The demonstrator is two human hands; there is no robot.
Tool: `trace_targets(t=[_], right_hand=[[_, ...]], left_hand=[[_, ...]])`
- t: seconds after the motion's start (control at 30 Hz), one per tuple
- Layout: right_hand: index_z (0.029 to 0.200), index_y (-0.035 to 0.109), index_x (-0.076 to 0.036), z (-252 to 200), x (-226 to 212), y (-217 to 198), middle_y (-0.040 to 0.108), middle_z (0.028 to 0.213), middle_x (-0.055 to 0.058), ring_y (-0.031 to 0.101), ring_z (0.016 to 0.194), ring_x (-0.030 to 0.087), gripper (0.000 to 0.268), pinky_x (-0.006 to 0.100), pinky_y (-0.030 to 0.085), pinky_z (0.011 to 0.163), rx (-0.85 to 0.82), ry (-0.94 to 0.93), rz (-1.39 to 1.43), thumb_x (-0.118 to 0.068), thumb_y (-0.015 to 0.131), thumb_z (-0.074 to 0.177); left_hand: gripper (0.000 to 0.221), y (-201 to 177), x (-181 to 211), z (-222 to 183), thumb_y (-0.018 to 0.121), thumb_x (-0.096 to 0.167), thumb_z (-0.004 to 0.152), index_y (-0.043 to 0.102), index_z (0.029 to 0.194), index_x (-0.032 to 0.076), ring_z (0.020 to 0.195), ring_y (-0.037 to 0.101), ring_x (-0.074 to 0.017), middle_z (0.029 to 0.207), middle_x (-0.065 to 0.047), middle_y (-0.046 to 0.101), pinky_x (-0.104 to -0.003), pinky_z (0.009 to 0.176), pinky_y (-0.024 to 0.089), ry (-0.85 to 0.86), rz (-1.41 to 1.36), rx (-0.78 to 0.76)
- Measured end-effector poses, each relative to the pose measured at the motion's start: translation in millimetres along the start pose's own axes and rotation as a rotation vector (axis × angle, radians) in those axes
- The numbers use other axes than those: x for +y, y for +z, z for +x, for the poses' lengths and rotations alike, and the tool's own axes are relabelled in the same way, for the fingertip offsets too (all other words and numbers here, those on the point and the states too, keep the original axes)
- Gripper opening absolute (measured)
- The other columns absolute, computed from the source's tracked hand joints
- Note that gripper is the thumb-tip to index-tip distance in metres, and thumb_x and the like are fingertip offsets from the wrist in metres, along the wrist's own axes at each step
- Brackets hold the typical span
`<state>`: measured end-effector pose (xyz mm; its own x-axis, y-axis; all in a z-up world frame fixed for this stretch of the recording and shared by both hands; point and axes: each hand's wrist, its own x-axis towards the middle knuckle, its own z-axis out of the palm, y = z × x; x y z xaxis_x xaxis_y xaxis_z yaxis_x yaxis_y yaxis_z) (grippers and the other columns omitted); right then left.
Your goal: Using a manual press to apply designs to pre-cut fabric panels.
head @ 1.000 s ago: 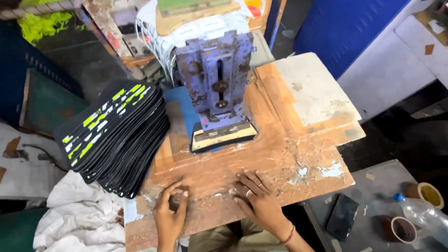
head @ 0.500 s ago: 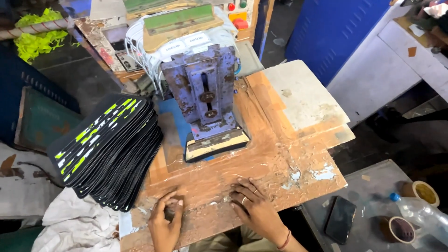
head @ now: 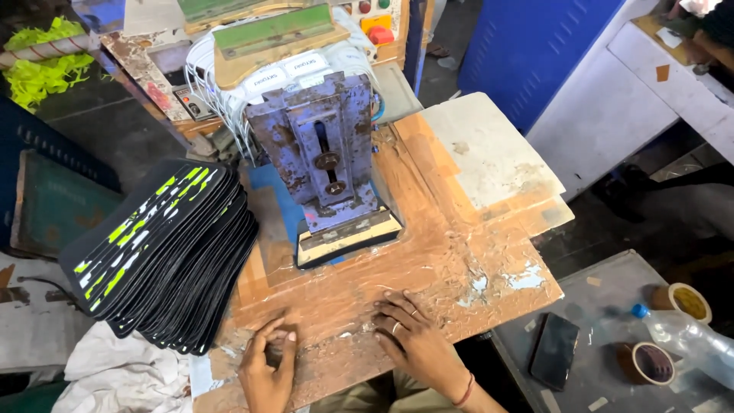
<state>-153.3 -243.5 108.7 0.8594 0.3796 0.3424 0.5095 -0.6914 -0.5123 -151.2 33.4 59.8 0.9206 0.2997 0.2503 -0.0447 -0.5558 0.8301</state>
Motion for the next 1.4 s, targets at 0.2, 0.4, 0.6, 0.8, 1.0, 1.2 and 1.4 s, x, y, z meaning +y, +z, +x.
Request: trace_targets(t=[0.2,0.4,0.6,0.8,1.0,1.2,1.4], right_hand=[[0.108,0.072,-0.006,2,3,0,0.069,0.124,0.010,0.054,0.133,0.032,0.021,0.049,0.033,0.119,0.037,-0.022,0.021,-0.017,0.070,0.091],[0.106,0.072,-0.006,5,-2,0,0.069,0.122,0.011,0.056,0.129,0.032,0.020,0.049,0.036,0.118,0.067,-0.057,0.000,-0.017,0.070,0.090],[0.107,0.072,-0.006,5,-6,0,0.069,0.123,0.009,0.057,0.129,0.030,0.020,0.049,0.036,0.118,0.060,-0.050,-0.061,-0.018,0.070,0.090],[0.106,0.072,-0.006,3,-2,4,0.069,0.122,0.009,0.057,0.129,0.029,0.021,0.049,0.035,0.119,0.069,-0.036,-0.076,-0.018,0.070,0.089],[0.105,0.072,-0.007,5,-3,4,0.070,0.119,0.009,0.060,0.126,0.030,0.019,0.048,0.040,0.115,0.105,-0.030,-0.055,-0.016,0.071,0.089],[0.107,0.071,-0.006,-7,3,10,0.068,0.112,0.012,0.064,0.115,0.033,0.018,0.044,0.051,0.098,0.227,0.045,-0.011,-0.012,0.074,0.091],[0.105,0.071,-0.007,0,-9,7,0.067,0.106,0.012,0.064,0.109,0.033,0.016,0.045,0.051,0.095,0.218,-0.001,-0.089,-0.010,0.076,0.090]], left_hand=[[0.034,-3,9,2,0.076,0.014,0.087,0.070,0.120,0.008,0.079,0.067,-0.0176,0.093,-0.005,0.076,-0.031,0.072,0.051,-0.020,-0.042,0.001],[0.055,2,4,53,0.076,0.018,0.092,0.054,0.140,0.005,0.083,0.068,-0.0110,0.097,-0.004,0.074,-0.025,0.073,0.053,-0.001,-0.155,-0.037],[0.067,44,10,107,0.076,0.015,0.092,0.043,0.149,0.002,0.059,0.066,-0.0109,0.075,-0.006,0.071,-0.025,0.054,0.052,-0.155,-0.252,-0.314],[0.056,65,-6,118,0.069,0.005,0.095,0.047,0.146,0.000,0.067,0.070,-0.0100,0.081,-0.005,0.069,-0.023,0.051,0.056,-0.200,-0.512,-0.386],[0.041,78,-14,89,0.071,-0.003,0.091,0.057,0.130,-0.001,0.069,0.075,-0.0144,0.089,-0.003,0.071,-0.027,0.058,0.060,-0.232,-0.520,-0.438],[0.032,-15,-27,17,0.068,0.000,0.092,0.065,0.124,0.003,0.065,0.071,-0.0110,0.075,-0.005,0.067,-0.026,0.053,0.054,-0.352,-0.455,-0.445],[0.022,-41,2,16,0.074,0.019,0.094,0.071,0.109,0.003,0.064,0.066,-0.0095,0.081,-0.003,0.073,-0.026,0.055,0.054,-0.438,-0.309,-0.544]])
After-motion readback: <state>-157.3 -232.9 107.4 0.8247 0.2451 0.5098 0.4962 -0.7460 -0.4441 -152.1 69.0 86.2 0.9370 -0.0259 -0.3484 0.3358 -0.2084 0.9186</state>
